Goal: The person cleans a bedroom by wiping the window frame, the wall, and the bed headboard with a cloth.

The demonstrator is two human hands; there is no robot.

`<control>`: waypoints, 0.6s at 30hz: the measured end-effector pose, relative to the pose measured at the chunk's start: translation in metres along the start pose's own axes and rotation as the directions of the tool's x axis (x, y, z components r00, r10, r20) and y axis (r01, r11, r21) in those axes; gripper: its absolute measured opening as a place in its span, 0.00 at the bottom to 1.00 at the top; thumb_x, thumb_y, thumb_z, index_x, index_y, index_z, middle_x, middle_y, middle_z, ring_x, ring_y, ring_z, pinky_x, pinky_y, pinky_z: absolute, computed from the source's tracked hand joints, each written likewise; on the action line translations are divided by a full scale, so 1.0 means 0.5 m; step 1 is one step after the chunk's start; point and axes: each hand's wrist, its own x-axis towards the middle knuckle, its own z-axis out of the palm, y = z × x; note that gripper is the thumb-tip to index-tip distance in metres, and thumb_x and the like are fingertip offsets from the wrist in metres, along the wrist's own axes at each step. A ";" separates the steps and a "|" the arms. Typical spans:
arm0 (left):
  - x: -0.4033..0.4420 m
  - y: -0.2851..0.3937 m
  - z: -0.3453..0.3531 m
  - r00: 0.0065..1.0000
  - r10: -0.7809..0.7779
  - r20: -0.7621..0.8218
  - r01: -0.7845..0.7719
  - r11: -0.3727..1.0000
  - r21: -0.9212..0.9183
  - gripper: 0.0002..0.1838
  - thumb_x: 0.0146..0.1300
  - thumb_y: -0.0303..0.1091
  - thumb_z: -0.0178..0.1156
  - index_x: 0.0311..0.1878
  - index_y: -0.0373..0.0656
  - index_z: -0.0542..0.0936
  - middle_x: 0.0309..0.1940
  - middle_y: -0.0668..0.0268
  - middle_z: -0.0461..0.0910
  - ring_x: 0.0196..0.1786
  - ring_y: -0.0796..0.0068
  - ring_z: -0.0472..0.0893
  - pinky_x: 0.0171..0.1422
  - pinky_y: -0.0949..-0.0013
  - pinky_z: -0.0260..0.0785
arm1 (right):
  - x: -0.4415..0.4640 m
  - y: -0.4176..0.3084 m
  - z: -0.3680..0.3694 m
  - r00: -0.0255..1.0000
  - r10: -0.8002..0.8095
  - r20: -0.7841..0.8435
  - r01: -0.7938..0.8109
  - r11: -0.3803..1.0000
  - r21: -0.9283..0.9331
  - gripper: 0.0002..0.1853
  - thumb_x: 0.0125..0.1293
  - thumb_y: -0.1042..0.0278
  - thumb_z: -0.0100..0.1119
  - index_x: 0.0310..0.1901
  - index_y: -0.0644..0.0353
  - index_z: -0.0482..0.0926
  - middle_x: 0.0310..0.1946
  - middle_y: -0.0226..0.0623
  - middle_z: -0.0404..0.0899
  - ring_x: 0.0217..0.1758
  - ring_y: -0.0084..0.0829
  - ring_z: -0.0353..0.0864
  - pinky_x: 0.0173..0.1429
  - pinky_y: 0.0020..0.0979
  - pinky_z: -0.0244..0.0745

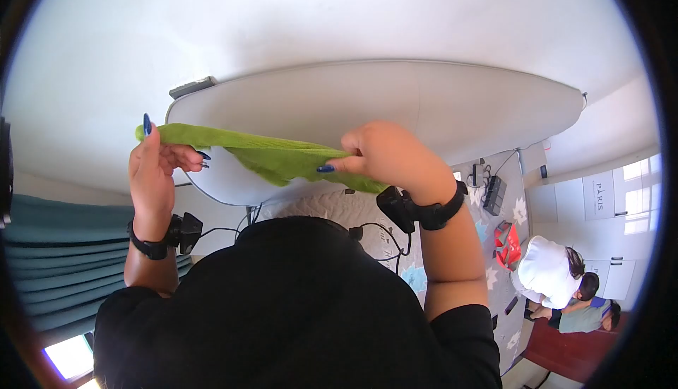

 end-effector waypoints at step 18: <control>0.095 -0.121 0.059 0.823 0.400 0.404 -0.527 0.268 0.807 0.28 0.57 0.39 0.57 0.61 0.43 0.65 0.62 0.57 0.63 0.68 0.56 0.58 0.68 0.55 0.50 | 0.179 -0.046 0.164 0.684 -0.352 -0.639 -0.005 0.874 -0.487 0.31 0.57 0.48 0.54 0.59 0.57 0.67 0.60 0.38 0.67 0.64 0.37 0.63 0.66 0.44 0.52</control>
